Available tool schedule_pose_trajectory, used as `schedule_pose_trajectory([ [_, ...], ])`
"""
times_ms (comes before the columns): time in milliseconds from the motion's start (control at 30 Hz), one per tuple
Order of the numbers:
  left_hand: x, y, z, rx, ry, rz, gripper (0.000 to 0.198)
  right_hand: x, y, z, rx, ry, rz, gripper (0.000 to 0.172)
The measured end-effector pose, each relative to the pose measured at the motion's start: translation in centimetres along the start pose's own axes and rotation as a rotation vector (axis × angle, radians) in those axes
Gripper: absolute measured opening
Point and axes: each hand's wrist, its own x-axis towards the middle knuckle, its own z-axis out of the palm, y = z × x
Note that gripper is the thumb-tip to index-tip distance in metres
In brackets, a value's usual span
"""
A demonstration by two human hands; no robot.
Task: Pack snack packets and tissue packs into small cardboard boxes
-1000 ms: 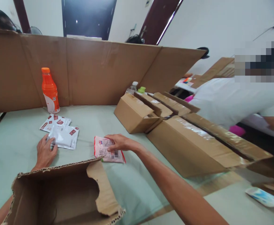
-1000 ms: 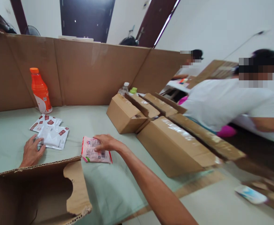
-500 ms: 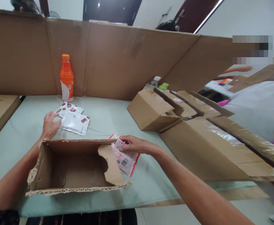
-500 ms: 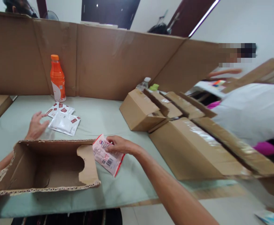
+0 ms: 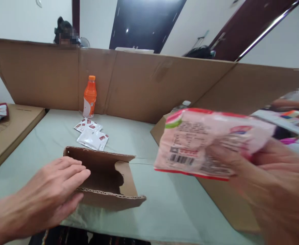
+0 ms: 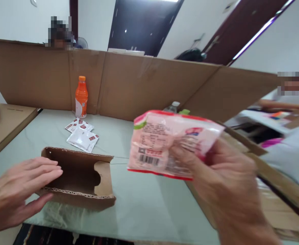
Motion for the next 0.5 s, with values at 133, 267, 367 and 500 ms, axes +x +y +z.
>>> schedule_pose_trajectory([
  [133,0.6,-0.3,2.6,0.022,-0.072,0.008,0.020,-1.3,-6.4,4.6,0.085,-0.208,-0.297,0.015],
  [267,-0.3,-0.1,3.0,0.055,-0.093,0.002,0.021,-2.8,-8.4,10.2,-0.216,-0.694,-0.575,0.018],
  [367,-0.7,0.4,2.6,0.105,-0.095,-0.007,0.020,-3.8,-8.1,14.0,-0.552,-1.057,-0.637,0.006],
  [500,0.4,0.7,1.9,0.101,-0.226,-0.160,0.016,-4.8,-6.5,17.6,-0.692,-1.322,-0.627,0.017],
])
